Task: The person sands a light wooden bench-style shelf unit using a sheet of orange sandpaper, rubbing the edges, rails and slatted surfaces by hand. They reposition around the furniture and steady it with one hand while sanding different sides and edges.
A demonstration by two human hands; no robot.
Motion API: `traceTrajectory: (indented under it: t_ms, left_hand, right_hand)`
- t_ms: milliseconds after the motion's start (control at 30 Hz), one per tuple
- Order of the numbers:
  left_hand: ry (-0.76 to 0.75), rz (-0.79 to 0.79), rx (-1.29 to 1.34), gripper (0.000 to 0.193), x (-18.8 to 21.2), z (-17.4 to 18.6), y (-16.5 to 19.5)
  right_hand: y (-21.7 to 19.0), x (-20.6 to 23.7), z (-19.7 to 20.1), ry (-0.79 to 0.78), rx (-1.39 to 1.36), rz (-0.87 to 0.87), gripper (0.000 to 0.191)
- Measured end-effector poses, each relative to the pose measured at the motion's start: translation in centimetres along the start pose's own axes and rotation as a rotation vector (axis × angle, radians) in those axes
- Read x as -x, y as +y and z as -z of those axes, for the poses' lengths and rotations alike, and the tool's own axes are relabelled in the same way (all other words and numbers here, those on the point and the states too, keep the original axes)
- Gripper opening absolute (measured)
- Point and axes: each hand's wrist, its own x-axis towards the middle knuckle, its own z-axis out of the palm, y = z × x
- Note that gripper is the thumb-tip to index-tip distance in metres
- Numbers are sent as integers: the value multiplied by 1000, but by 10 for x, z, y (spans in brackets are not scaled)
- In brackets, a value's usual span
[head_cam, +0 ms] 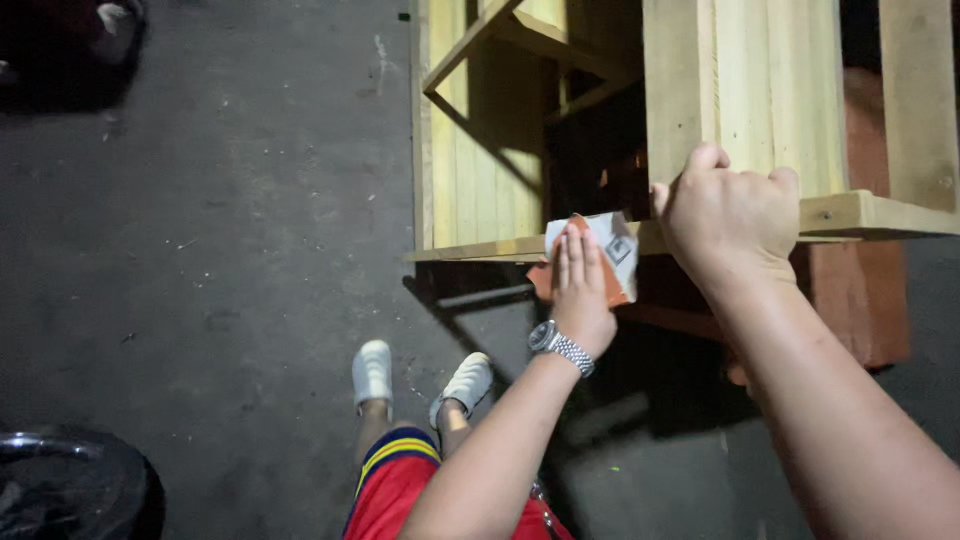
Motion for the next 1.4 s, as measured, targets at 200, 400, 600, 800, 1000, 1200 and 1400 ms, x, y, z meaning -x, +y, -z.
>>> traceTrajectory:
  t_ms: [200, 400, 600, 800, 1000, 1200, 1400]
  left_hand:
    - [-58, 418, 12, 108, -30, 37, -47]
    - [-220, 165, -130, 111, -10, 17, -25]
    - [-72, 30, -174, 104, -25, 23, -67]
    - [-244, 53, -29, 105, -30, 31, -70]
    - [-186, -62, -16, 111, -15, 19, -60]
    - [-79, -248, -33, 102, -22, 5, -78]
    - [-295, 231, -68, 110, -39, 34, -122]
  right_hand:
    - [-1, 1, 0, -52, 12, -54, 50]
    - [-1, 8, -8, -40, -31, -90, 50]
    - [-5, 8, -14, 53, 8, -146, 49]
    - [-10, 6, -3, -25, -6, -200, 51]
    - [-28, 13, 13, 159, 56, -181, 45]
    - [-91, 32, 3, 197, -273, 274, 57]
    - [-92, 18, -30, -394, -117, 301, 43]
